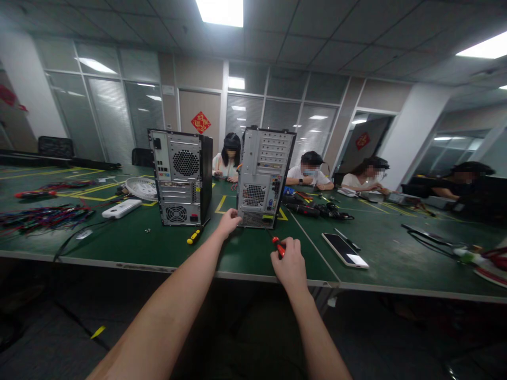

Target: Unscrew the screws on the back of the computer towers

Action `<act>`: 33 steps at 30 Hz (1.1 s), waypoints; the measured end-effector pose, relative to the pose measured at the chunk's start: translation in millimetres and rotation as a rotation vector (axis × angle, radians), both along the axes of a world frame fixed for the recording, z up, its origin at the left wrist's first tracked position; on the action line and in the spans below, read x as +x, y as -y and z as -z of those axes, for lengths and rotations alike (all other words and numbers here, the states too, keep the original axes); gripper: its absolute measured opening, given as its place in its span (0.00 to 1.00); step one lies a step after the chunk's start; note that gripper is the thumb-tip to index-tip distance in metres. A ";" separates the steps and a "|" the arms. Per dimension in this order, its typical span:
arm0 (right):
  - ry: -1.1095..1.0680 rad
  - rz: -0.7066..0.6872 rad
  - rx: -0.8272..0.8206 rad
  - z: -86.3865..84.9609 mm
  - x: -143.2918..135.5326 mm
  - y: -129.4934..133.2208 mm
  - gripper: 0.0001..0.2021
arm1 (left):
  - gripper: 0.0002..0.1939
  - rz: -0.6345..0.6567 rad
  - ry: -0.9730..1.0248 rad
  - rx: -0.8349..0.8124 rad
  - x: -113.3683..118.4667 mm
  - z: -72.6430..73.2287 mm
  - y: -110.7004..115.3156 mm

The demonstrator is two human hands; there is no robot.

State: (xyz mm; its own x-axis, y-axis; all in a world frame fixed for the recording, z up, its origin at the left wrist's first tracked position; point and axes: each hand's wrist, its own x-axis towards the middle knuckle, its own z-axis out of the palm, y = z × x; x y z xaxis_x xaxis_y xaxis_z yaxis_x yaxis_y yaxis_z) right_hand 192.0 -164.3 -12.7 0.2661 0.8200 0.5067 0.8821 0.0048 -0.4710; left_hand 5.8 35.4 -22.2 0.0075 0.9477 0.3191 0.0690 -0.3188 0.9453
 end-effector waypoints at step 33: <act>0.044 0.004 0.139 7.8 5.1 -1.2 0.08 | 0.08 -0.010 -0.002 -0.012 1.4 0.9 0.3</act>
State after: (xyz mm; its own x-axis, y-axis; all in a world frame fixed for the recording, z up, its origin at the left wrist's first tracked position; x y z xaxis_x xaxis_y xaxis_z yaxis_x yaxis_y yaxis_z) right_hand 197.1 -163.0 -20.5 0.2444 0.7398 0.6268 0.9022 0.0634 -0.4266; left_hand 7.2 35.0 -23.1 -0.0016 0.9515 0.3078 0.0740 -0.3068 0.9489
